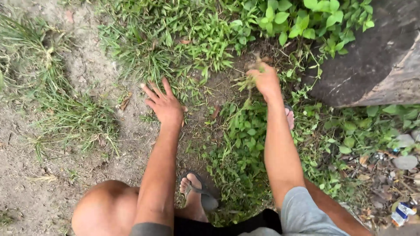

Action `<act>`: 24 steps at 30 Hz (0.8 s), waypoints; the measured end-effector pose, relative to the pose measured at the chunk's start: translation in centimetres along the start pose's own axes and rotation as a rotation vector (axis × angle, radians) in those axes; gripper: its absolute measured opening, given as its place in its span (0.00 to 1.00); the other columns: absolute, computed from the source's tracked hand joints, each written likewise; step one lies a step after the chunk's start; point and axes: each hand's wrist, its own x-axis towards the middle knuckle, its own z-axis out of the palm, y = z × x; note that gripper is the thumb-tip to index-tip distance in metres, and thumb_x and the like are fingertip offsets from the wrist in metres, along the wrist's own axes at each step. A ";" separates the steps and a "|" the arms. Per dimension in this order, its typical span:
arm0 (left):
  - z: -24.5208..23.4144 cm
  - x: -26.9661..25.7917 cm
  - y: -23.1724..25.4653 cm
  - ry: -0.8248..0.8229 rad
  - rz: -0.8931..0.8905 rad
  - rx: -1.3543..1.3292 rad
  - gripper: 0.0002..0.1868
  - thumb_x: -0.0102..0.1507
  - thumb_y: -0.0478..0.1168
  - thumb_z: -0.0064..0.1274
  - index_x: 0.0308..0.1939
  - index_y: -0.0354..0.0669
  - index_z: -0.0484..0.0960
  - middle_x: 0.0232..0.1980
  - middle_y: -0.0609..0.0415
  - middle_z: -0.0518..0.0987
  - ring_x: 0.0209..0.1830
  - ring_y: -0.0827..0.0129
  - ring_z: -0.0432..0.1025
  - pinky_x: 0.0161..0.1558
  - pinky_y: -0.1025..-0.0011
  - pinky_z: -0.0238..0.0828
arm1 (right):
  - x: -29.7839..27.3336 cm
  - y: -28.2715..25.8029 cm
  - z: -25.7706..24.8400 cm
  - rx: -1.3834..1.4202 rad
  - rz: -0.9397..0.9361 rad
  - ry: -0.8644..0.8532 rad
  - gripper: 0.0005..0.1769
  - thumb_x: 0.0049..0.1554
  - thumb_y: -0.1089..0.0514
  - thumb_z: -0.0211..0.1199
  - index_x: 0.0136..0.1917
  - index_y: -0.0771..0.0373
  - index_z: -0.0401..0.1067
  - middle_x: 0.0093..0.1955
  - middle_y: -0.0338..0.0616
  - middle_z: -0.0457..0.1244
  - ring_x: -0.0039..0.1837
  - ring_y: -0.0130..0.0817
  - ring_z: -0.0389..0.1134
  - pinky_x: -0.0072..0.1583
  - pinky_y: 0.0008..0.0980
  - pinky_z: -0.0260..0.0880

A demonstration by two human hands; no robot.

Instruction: Manually pulling weeds and grass from the ground around a wooden log.

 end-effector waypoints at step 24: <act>0.6 0.8 -0.1 0.005 0.000 0.049 0.68 0.51 0.62 0.69 0.82 0.51 0.39 0.81 0.32 0.47 0.81 0.35 0.31 0.73 0.40 0.43 | 0.8 5.1 6.7 0.605 0.188 -0.069 0.32 0.45 0.48 0.77 0.56 0.68 0.74 0.49 0.53 0.64 0.52 0.44 0.69 0.52 0.51 0.73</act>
